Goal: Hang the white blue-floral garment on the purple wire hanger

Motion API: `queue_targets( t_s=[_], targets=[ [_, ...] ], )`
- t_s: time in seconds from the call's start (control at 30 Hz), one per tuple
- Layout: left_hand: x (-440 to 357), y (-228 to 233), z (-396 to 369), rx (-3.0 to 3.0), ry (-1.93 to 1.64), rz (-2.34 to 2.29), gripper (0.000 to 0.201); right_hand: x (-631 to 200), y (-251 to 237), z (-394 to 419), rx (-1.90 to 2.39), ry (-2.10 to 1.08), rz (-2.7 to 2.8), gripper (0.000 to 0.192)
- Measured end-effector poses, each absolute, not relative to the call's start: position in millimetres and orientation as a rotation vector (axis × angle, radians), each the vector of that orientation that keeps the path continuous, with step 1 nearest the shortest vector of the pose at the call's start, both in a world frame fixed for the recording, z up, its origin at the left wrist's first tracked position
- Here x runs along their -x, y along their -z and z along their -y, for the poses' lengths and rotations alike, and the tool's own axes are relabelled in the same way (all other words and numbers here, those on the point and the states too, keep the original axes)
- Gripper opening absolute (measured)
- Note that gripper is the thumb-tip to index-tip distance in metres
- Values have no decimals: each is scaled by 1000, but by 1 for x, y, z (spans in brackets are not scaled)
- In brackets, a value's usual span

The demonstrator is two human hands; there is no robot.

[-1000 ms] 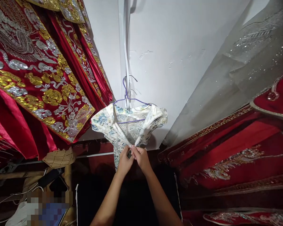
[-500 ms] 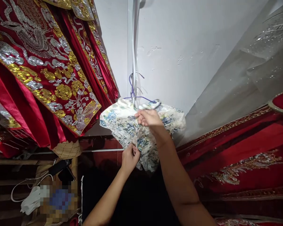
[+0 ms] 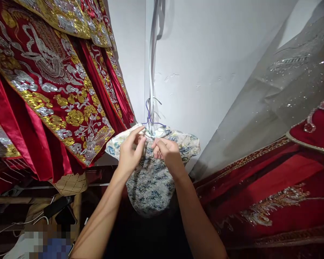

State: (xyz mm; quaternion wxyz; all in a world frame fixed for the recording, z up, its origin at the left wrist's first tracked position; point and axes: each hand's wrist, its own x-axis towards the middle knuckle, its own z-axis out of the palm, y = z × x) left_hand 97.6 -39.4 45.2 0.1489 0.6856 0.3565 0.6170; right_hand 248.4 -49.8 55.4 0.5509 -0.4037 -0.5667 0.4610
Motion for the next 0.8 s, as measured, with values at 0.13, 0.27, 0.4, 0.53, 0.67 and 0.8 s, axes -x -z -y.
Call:
queue_targets(
  t_s=[0.13,0.27,0.4,0.53,0.67,0.8],
  targets=[
    [-104,-64,25,-2355,-1548,-999,14,-245,-35,35,951,-921,1300,35],
    [-77,-56,16,-2091,-1958,-1155,13,-243,22,25,1103,-812,1383,37],
    [-19,-26,1,-1062,-2235,-1043,17,-236,65,44,1110,-916,1374,40],
    [-3,40,6,-438,-1821,-956,20,-227,80,68,1026,-1070,1231,40],
    [-33,109,42,-407,-1653,-1000,17,-232,90,85,1075,-1097,1130,40],
    [-54,130,76,-711,-1468,-1127,24,-255,105,97,1168,-1108,1126,42]
  ],
)
